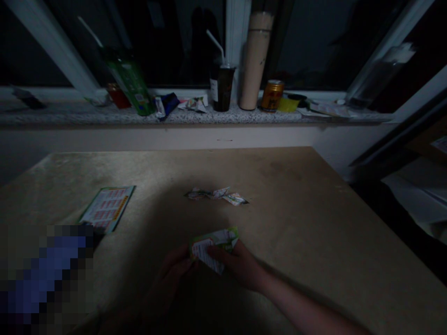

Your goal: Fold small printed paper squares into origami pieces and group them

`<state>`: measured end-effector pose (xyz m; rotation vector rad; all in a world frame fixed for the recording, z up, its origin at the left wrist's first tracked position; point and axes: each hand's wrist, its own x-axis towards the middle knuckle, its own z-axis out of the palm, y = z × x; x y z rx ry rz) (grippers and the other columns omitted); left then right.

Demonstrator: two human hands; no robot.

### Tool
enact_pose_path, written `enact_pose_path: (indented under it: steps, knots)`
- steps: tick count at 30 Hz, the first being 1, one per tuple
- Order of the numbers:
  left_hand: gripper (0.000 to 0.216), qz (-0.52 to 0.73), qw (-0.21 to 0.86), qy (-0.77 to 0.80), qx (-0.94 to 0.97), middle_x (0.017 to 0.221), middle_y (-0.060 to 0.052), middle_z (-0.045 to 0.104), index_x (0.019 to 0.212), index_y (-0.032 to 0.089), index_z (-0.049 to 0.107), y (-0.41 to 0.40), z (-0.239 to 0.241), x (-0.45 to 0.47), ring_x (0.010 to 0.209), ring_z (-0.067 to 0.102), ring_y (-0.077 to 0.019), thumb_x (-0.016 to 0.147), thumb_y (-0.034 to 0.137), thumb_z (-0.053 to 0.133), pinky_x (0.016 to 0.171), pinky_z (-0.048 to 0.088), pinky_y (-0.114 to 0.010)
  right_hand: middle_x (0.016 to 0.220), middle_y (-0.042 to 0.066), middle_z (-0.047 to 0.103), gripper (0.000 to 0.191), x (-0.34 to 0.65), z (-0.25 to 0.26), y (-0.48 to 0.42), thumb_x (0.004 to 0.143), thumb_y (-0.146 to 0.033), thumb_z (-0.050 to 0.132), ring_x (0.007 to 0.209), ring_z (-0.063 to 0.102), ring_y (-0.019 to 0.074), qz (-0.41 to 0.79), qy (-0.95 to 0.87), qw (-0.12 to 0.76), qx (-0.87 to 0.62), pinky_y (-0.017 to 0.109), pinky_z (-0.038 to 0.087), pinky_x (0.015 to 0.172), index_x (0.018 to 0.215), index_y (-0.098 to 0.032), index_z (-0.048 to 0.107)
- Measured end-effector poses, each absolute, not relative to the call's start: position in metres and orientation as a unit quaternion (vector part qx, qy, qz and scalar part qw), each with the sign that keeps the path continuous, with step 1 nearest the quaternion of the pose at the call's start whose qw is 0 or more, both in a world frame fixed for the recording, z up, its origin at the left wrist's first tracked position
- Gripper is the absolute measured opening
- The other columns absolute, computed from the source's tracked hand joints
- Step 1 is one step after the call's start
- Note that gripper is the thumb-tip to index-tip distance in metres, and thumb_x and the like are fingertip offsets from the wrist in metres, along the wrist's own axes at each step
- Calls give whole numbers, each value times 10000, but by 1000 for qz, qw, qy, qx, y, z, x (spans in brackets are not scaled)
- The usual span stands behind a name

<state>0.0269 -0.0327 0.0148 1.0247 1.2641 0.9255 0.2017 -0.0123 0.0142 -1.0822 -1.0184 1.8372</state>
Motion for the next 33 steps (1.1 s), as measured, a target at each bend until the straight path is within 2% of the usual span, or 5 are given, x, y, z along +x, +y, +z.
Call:
enact_pose_path:
  steps: [6, 13, 18, 26, 33]
  knots:
    - [310, 365, 570, 546, 494, 882, -46, 690, 895, 181, 710, -30, 24, 31, 889, 592, -262, 734, 418, 594, 796, 462, -300, 801, 39, 695, 371, 203, 13, -13, 660, -493, 708, 731, 632, 178, 719, -392, 374, -436, 276, 487, 690, 825, -161, 690]
    - [335, 358, 547, 542, 528, 884, -40, 683, 928, 172, 696, -30, 23, 34, 859, 587, -226, 773, 434, 555, 792, 452, -277, 831, 52, 698, 429, 203, 11, -13, 657, -535, 692, 755, 632, 196, 722, -417, 349, -429, 296, 491, 697, 858, -155, 694]
    - [373, 341, 531, 562, 535, 831, -39, 656, 924, 162, 688, -30, 18, 33, 791, 567, -212, 797, 473, 528, 725, 452, -269, 840, 52, 694, 446, 204, 12, -13, 665, -554, 676, 780, 624, 198, 716, -430, 337, -435, 301, 480, 724, 870, -159, 693]
    - [366, 306, 490, 603, 550, 725, -10, 624, 800, 165, 684, -26, 25, 35, 719, 532, -192, 820, 470, 482, 666, 422, -253, 852, 57, 677, 446, 203, 20, -13, 695, -574, 637, 805, 611, 211, 701, -452, 338, -436, 325, 476, 730, 885, -172, 678]
    - [349, 326, 542, 561, 535, 661, 8, 595, 732, 166, 657, -22, 23, 34, 648, 527, -164, 813, 472, 510, 587, 405, -215, 850, 47, 672, 439, 204, 13, -14, 727, -582, 596, 795, 602, 205, 677, -483, 334, -443, 323, 477, 736, 895, -185, 676]
